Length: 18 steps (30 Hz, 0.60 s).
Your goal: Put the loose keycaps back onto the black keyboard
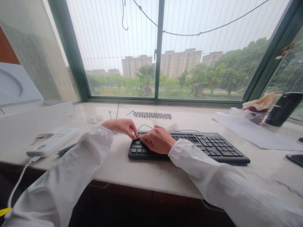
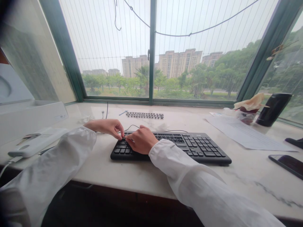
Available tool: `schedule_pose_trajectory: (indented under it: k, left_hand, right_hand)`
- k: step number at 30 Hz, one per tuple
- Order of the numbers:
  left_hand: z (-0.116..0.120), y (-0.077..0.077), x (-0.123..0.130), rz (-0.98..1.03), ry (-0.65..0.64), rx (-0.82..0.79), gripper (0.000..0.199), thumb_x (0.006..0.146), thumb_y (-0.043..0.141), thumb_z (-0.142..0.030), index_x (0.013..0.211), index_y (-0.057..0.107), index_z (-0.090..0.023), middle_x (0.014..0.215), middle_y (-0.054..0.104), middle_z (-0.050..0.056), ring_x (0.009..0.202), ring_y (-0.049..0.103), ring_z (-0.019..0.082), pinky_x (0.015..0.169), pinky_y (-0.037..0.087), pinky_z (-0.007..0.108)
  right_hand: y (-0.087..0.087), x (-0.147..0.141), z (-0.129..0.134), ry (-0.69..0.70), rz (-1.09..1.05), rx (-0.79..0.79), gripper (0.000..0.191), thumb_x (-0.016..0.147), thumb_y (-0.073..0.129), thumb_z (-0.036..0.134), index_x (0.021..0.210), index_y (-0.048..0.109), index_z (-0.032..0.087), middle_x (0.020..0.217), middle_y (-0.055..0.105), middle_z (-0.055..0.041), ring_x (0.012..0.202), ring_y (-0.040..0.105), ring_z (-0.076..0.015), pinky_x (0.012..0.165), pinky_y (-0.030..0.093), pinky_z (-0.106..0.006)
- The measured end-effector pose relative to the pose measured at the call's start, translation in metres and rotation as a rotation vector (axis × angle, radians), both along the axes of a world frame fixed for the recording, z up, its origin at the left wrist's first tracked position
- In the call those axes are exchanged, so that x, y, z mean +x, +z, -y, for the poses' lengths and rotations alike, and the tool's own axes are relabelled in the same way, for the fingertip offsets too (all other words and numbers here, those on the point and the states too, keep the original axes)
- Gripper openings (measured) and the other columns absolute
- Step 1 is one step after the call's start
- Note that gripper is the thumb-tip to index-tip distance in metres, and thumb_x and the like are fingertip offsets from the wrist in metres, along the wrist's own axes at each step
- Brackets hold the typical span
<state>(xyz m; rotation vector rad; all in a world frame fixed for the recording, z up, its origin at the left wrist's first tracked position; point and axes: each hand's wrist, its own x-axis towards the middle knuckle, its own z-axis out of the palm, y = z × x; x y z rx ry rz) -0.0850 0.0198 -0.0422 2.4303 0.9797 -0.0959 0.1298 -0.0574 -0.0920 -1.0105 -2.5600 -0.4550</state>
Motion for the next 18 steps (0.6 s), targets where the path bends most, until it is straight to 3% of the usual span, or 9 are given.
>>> schedule_pose_trajectory:
  k: [11, 18]
  left_hand:
    - [0.0024, 0.0008, 0.0022, -0.022, 0.041, 0.032, 0.037, 0.067, 0.071, -0.052, 0.085, 0.076, -0.019, 0.056, 0.046, -0.004, 0.05, 0.03, 0.008, 0.048, 0.018, 0.026]
    - [0.0051, 0.0047, 0.0031, -0.025, 0.062, 0.046, 0.038, 0.066, 0.072, -0.053, 0.086, 0.076, -0.021, 0.055, 0.04, -0.005, 0.05, 0.03, 0.008, 0.047, 0.017, 0.026]
  right_hand:
    - [0.001, 0.0, 0.001, 0.004, -0.016, -0.022, 0.033, 0.096, 0.041, 0.034, 0.103, 0.073, 0.027, 0.071, 0.073, -0.0052, 0.061, 0.062, -0.0148, 0.074, 0.03, -0.031]
    - [0.0007, 0.0006, 0.0007, 0.018, -0.033, -0.008, 0.033, 0.096, 0.041, 0.034, 0.103, 0.072, 0.027, 0.071, 0.073, -0.0042, 0.059, 0.06, -0.0141, 0.073, 0.029, -0.031]
